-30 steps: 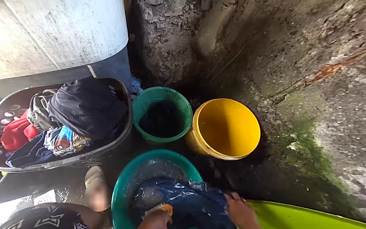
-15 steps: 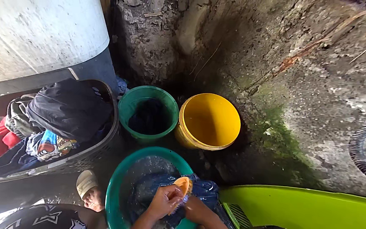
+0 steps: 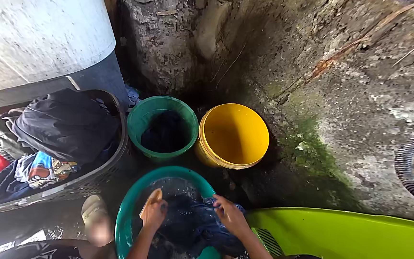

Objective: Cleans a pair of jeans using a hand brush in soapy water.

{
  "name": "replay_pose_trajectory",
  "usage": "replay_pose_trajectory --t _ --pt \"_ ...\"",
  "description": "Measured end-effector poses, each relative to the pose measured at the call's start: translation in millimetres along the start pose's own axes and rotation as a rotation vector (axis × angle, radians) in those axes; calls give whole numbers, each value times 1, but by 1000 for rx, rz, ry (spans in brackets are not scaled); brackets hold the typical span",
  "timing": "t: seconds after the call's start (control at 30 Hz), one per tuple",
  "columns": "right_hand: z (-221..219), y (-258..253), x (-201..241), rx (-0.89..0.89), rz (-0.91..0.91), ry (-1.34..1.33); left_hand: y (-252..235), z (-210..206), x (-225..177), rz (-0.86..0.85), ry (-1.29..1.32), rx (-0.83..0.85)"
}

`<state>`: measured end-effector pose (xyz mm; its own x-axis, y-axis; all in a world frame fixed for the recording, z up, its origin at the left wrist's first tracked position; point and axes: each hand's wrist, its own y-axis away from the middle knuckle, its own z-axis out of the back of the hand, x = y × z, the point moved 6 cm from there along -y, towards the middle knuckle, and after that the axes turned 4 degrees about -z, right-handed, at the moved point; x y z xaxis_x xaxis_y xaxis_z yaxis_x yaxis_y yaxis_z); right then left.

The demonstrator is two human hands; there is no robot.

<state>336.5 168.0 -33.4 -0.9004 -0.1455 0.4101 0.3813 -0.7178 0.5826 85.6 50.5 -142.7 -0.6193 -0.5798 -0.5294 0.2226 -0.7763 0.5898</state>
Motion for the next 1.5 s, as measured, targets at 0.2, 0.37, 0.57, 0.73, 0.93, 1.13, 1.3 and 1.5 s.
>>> replay_pose_trajectory --t 0.2,0.37,0.57,0.73,0.93,1.13,1.3,1.5 --pt "-22 -34 -35 53 -371 391 -49 -40 31 168 -300 69" --pt "-8 -21 -57 372 -94 76 -36 -28 64 -60 134 457" --pt "-3 -4 -65 -521 -336 -83 -36 33 53 24 65 16" --pt "-79 7 -85 -892 -559 -198 -19 8 -3 111 -90 -326" --pt "-85 -12 -109 -582 -789 -288 -30 -60 111 469 116 -178" --pt "-83 -16 -106 -552 -796 -240 -36 -41 71 476 116 -276" --pt "-86 -14 -106 -566 -755 -218 2 -68 -116 -421 512 -549" --pt "-85 -15 -103 -464 -774 -189 -67 -80 -15 -48 -221 144"
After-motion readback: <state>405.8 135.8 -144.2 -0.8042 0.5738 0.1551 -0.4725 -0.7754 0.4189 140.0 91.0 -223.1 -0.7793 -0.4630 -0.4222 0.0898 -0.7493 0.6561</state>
